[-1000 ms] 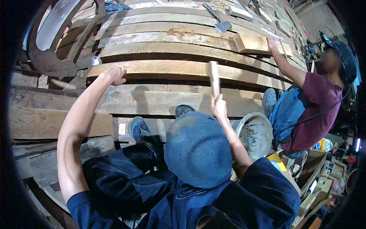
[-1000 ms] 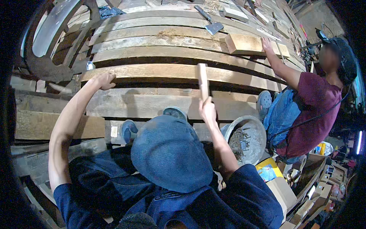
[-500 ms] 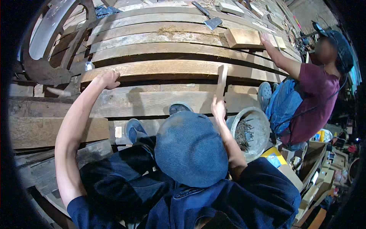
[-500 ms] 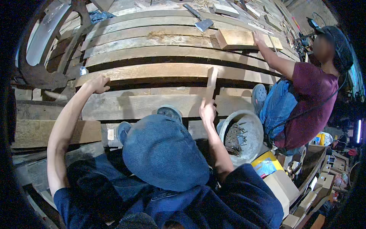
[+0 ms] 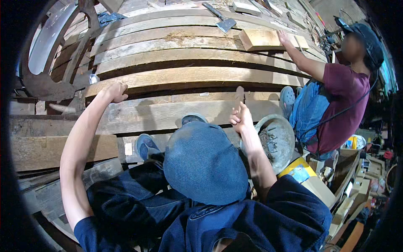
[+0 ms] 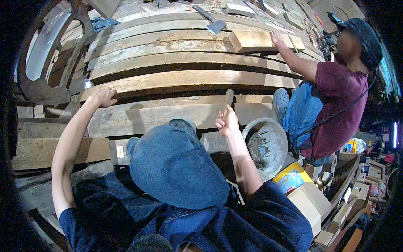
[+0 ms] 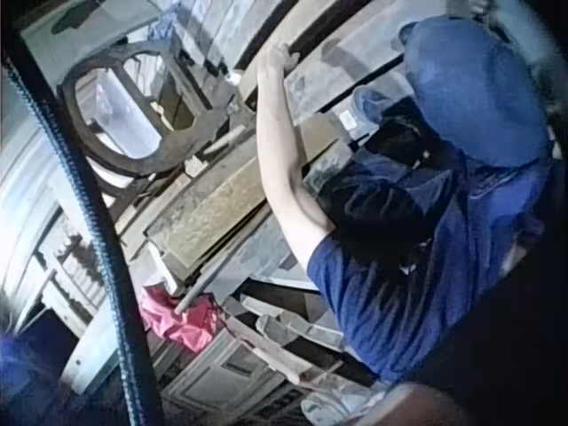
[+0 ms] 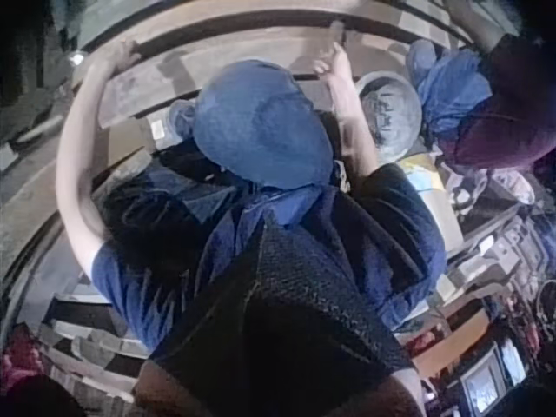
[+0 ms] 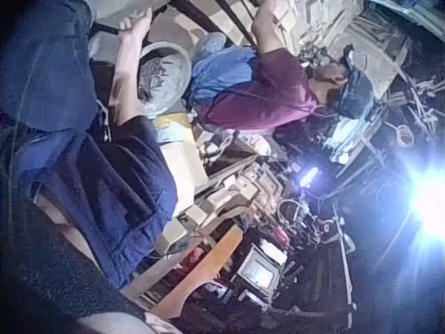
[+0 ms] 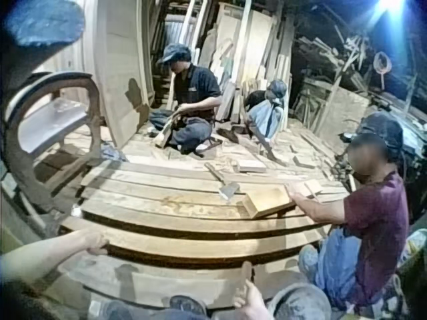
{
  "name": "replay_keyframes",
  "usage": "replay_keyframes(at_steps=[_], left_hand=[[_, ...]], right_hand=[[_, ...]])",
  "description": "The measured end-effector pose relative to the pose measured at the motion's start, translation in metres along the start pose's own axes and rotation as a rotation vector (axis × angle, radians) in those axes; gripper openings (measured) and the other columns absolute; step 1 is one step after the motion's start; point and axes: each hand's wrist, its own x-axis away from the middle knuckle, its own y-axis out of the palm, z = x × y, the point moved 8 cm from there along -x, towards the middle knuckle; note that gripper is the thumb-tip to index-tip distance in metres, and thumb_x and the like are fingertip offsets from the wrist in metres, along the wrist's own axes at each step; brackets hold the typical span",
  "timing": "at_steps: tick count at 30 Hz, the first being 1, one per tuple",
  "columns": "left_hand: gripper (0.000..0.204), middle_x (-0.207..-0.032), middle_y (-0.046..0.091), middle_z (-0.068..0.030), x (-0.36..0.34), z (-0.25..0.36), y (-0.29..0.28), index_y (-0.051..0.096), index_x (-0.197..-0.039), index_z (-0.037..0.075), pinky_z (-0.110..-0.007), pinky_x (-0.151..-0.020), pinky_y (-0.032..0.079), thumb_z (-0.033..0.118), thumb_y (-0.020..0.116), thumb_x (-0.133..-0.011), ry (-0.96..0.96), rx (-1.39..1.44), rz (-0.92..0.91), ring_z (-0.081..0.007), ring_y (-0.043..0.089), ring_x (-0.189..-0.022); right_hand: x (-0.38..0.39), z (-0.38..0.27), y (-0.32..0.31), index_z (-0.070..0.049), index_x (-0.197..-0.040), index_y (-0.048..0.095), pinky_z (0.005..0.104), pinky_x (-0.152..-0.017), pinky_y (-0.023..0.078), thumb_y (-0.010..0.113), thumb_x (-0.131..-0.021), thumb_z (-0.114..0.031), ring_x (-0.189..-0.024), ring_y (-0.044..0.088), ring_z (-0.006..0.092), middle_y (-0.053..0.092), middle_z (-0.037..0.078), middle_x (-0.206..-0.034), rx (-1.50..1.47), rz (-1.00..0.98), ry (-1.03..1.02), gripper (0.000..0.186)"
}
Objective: Fitting wooden slats into a larger structure by tapping them with a wooden mallet.
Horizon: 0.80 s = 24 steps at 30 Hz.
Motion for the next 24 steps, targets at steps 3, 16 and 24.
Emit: replay_keyframes(at_steps=[3, 16, 24], left_hand=[[0.038, -0.096, 0.063, -0.0216, -0.008, 0.003, -0.001, 0.057, -0.104, 0.002, -0.043, -0.083, 0.047, 0.033, 0.058, -0.081, -0.01, 0.04, 0.008, -0.036, 0.059, -0.095], [0.037, -0.095, 0.064, -0.02, 0.001, 0.001, -0.001, 0.058, -0.104, 0.004, -0.043, -0.083, 0.047, 0.034, 0.058, -0.082, -0.02, 0.004, -0.024, -0.0343, 0.06, -0.096], [0.04, -0.098, 0.063, -0.0211, 0.007, -0.003, 0.001, 0.055, -0.109, 0.005, -0.043, -0.084, 0.047, 0.035, 0.056, -0.083, -0.058, 0.001, -0.05, -0.0346, 0.059, -0.098]], right_hand=[[-0.004, 0.001, 0.03, -0.01, -0.079, 0.041, 0.025, -0.038, 0.018, 0.048, -0.089, -0.049, -0.037, 0.025, 0.0086, 0.041, -0.002, -0.061, -0.193, -0.151, 0.136, 0.041], [0.055, -0.004, 0.07, -0.003, -0.088, 0.042, 0.0228, -0.034, 0.019, 0.046, -0.092, -0.034, -0.032, 0.024, 0.0069, 0.041, -0.006, -0.054, -0.417, -0.322, 0.268, 0.032], [0.077, -0.036, 0.072, -0.004, -0.086, 0.049, 0.0227, -0.033, 0.018, 0.052, -0.09, -0.04, -0.031, 0.021, 0.0062, 0.035, -0.007, -0.05, -0.174, -0.377, 0.04, 0.037]])
